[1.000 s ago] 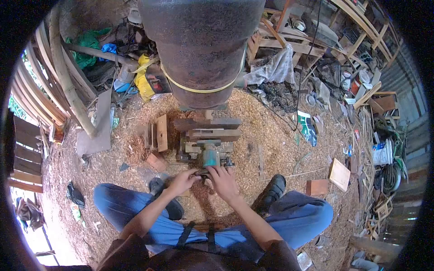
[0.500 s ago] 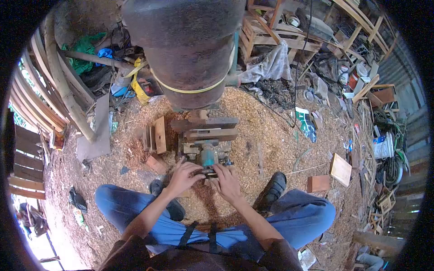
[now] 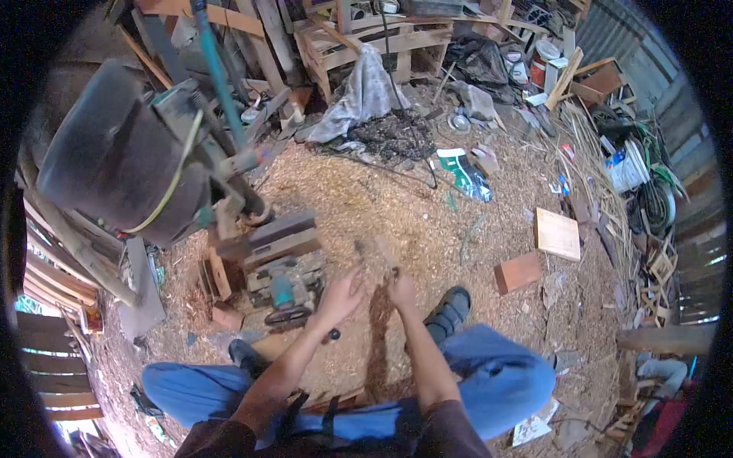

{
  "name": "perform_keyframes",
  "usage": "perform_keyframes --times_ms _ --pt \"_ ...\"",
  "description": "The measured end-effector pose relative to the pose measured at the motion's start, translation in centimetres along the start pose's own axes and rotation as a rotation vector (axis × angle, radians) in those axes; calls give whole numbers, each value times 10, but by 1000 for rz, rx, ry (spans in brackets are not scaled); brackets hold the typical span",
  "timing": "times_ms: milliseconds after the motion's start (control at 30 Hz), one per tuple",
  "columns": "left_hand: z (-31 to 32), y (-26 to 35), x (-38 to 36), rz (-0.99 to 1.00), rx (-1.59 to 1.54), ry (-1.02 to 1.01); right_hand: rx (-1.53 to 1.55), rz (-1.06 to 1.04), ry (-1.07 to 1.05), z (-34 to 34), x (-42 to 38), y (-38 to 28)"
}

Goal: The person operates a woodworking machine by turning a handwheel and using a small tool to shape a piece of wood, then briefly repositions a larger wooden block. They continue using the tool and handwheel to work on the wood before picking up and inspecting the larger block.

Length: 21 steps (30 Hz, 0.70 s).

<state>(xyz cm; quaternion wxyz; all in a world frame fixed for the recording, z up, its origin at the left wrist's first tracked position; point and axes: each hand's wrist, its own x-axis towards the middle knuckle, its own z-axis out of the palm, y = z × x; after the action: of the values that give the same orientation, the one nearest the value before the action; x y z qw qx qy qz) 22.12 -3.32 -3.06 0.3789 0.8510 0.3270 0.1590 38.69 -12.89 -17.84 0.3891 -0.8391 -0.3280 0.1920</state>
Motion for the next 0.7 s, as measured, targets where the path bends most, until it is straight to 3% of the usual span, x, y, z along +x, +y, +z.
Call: perform_keyframes --times_ms 33,133,233,300,400,433,533,600,667,700 --pt "7 -1 4 -79 32 -81 -58 63 -57 4 0 14" --pt "44 -34 4 -44 23 -15 -92 162 -175 29 0 53" --pt "44 -33 5 -225 -70 -139 -235 105 -5 53 -19 77" --pt "52 -46 6 -201 -53 -142 -234 172 -147 32 -33 41" --pt "60 -61 13 -188 -90 -172 -49 203 -105 36 -45 18" --pt "59 -61 14 -123 -56 -121 -16 55 145 42 -48 16" --pt "48 -46 15 -118 -44 -70 -37 -44 65 13 -40 -19" --pt "19 -10 14 147 -18 130 -118 -213 88 -10 -28 -42" --pt "-18 8 7 119 -29 169 -185 -338 109 -38 -18 -76" --pt "-49 19 2 105 -39 71 -270 -388 100 -67 -16 -109"
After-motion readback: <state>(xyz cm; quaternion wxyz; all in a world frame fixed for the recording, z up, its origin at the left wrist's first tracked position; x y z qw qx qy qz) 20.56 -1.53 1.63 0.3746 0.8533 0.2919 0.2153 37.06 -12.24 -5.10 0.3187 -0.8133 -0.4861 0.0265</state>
